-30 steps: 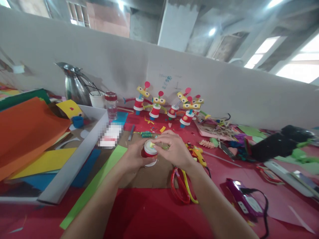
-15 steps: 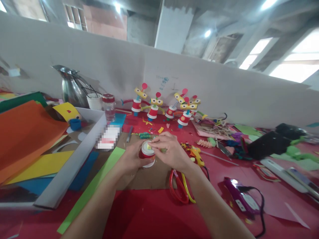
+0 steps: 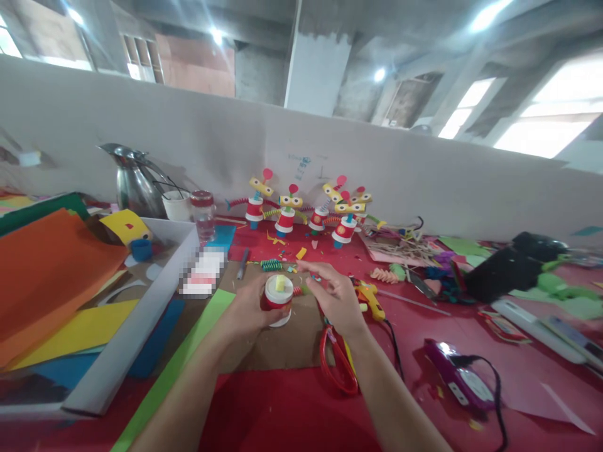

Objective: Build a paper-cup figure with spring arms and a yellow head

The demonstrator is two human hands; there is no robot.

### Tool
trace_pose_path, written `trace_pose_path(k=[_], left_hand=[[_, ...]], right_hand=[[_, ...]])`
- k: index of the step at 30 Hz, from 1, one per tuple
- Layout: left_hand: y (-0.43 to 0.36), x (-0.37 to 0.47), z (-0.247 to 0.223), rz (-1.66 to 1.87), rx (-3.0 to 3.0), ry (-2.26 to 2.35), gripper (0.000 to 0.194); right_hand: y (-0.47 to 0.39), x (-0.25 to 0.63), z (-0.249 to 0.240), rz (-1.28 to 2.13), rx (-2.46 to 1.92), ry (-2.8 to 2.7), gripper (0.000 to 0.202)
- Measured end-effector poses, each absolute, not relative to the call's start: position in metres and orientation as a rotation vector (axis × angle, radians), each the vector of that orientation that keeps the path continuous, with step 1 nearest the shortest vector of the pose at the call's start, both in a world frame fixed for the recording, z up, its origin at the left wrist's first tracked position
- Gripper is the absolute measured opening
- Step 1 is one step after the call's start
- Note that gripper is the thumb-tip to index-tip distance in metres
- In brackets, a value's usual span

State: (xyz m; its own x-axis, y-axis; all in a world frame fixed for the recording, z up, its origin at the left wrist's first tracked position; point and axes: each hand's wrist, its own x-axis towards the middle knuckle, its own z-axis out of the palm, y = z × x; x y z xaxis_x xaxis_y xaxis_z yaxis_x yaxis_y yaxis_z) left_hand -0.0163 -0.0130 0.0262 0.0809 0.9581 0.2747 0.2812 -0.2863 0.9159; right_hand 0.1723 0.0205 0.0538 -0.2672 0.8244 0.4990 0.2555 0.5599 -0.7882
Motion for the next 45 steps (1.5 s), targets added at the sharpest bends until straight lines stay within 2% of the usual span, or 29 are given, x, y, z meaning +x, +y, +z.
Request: trace_pose_path(k=[6, 7, 11, 15, 18, 21, 26, 32, 35, 38, 42, 45], left_hand=[[-0.017, -0.026, 0.031, 1.147, 1.5, 1.151, 0.082], [-0.018, -0.03, 0.033, 1.169, 1.455, 1.117, 0.081], [-0.012, -0.046, 0.035, 1.478, 1.265, 1.019, 0.055], [0.003, -0.059, 0.023, 1.83, 0.816, 1.301, 0.042], [0.007, -0.065, 0.014, 1.865, 0.731, 1.416, 0.04], [0.006, -0.065, 0.015, 1.768, 0.825, 1.376, 0.04], [0.0, -0.057, 0.026, 1.633, 0.879, 1.305, 0.048], [-0.001, -0.055, 0.027, 1.466, 1.082, 1.167, 0.06], [0.003, -0.062, 0.018, 1.389, 1.33, 1.507, 0.048], [0.007, -0.069, 0.007, 1.074, 1.653, 1.949, 0.03], [0.009, -0.067, 0.0, 0.808, 1.831, 1.964, 0.018], [0.007, -0.06, 0.002, 0.671, 1.94, 1.959, 0.021]], right_hand=[[0.025, 0.178, 0.014, 0.768, -0.999, -1.564, 0.025], [0.027, 0.18, 0.012, 0.753, -1.018, -1.552, 0.024], [0.032, 0.19, 0.009, 0.741, -1.064, -1.481, 0.024], [0.035, 0.194, 0.008, 0.609, -1.154, -1.576, 0.027], [0.039, 0.192, 0.005, 0.432, -1.21, -1.775, 0.029], [0.043, 0.186, 0.003, 0.383, -1.191, -1.945, 0.028], [0.046, 0.174, 0.002, 0.339, -1.165, -2.074, 0.041], [0.043, 0.188, 0.008, 0.284, -1.185, -1.894, 0.03], [0.045, 0.205, 0.013, 0.263, -1.233, -1.778, 0.029], [0.051, 0.221, 0.013, 0.29, -1.327, -1.593, 0.028], [0.057, 0.224, 0.005, 0.37, -1.338, -1.559, 0.026], [0.054, 0.21, -0.001, 0.393, -1.295, -1.645, 0.025]])
